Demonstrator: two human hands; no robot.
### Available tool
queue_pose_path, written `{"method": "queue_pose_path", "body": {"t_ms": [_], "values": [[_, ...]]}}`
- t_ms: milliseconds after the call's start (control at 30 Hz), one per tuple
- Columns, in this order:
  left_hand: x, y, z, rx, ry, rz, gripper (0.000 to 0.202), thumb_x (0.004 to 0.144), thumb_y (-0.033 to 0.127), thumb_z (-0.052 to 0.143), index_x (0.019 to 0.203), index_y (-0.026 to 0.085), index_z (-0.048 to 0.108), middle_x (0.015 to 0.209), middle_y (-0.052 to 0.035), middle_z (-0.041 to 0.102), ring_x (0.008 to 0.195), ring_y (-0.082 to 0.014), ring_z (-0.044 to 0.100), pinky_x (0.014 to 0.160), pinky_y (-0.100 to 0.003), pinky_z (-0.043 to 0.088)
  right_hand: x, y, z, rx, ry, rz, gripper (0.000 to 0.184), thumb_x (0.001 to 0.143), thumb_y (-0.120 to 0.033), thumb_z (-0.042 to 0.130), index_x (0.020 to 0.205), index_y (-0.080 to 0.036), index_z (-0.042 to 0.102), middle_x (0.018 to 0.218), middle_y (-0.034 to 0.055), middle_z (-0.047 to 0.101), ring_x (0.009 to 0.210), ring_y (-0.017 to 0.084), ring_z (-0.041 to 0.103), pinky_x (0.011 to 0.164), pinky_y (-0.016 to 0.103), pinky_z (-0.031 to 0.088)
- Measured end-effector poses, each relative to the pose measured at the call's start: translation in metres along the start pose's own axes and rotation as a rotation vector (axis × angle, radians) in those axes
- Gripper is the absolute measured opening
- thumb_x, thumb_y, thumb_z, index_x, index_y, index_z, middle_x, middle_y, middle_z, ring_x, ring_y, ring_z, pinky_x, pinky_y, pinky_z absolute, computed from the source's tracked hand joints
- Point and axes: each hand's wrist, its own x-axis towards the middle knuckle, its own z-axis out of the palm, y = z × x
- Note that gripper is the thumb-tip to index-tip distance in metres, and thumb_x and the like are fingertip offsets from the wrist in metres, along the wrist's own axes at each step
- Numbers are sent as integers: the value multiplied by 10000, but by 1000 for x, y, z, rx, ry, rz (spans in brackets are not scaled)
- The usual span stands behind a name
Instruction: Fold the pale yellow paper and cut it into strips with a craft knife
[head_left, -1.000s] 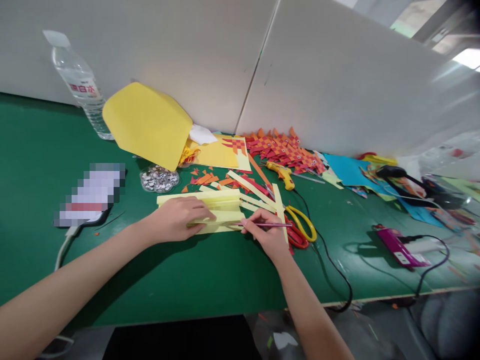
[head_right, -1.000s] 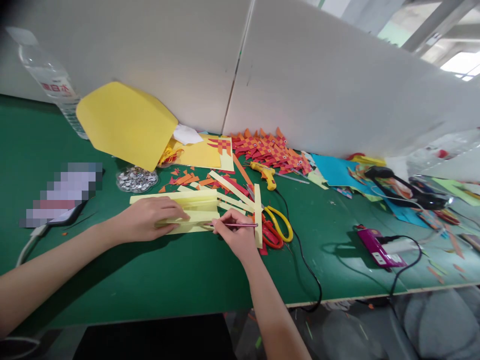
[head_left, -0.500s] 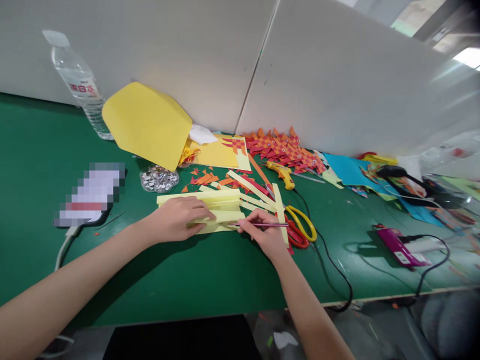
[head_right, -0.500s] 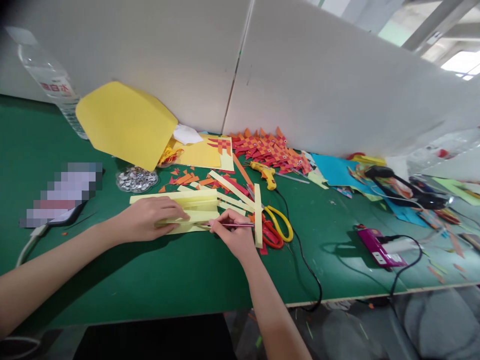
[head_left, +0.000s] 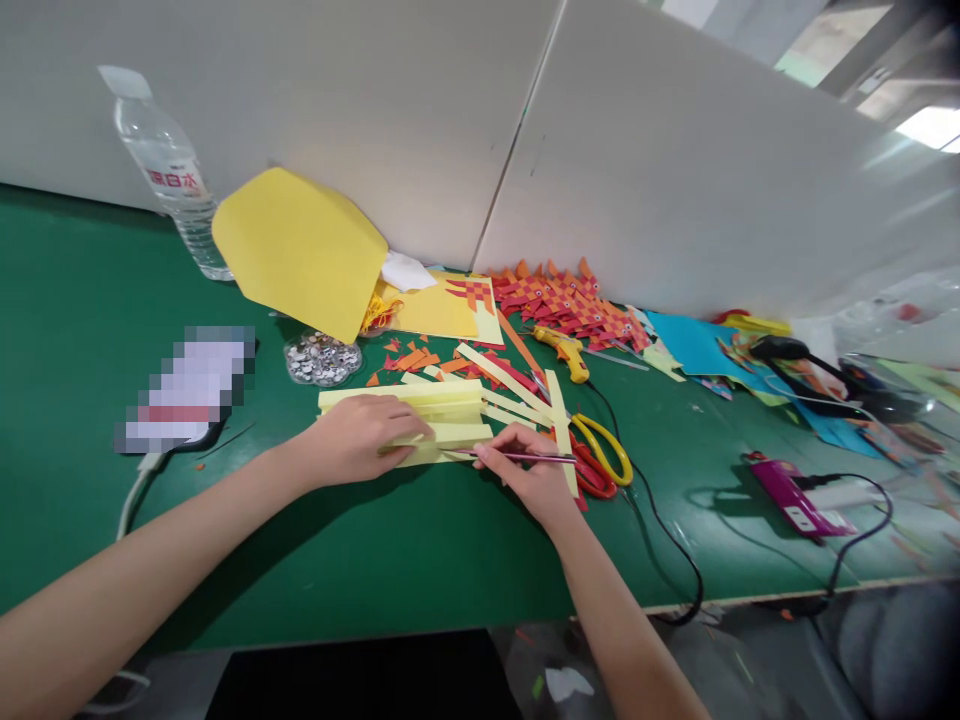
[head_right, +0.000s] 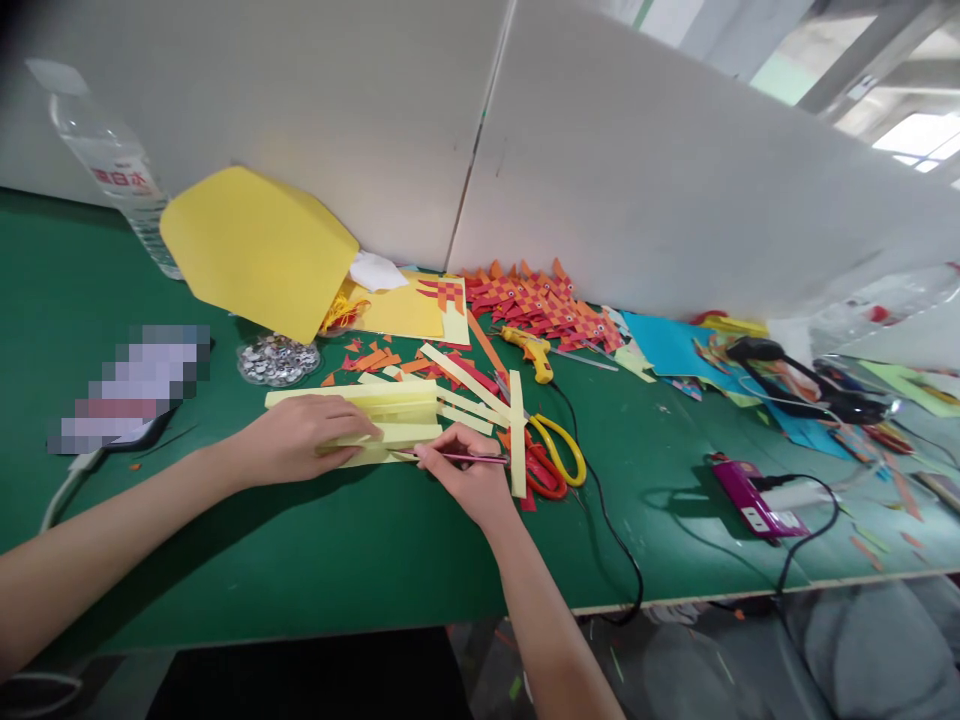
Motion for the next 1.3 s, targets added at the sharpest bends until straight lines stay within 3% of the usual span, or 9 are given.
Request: {"method": "queue_pose_path", "body": {"t_ms": [367,933,1300], "values": [[0,2,1,-8,5,-11,234,834,208,490,1044,212,593,1002,-40,671,902,-188,621,747,-291,474,8,-7,14,-75,-30,-13,194,754,-359,681,678,-200,601,637,23,697,585,167,642,538,265,481],[0,2,1,-5,36,13,237,818,191,495,1027,201,606,967,-48,674,891,-192,623,729,-290,474,9,-4,17,-1,18,46,270,723,-435,690,649,-194,593,592,29,684,410,101,465,387,226,375],[0,1,1,-24,32,15,237,832,184,483,1034,211,604,969,-40,666,899,-185,615,749,-291,468,8,-4,11,-74,-10,13,220,751,-375,680,658,-197,591,613,18,688,482,131,564,443,243,421]]}}
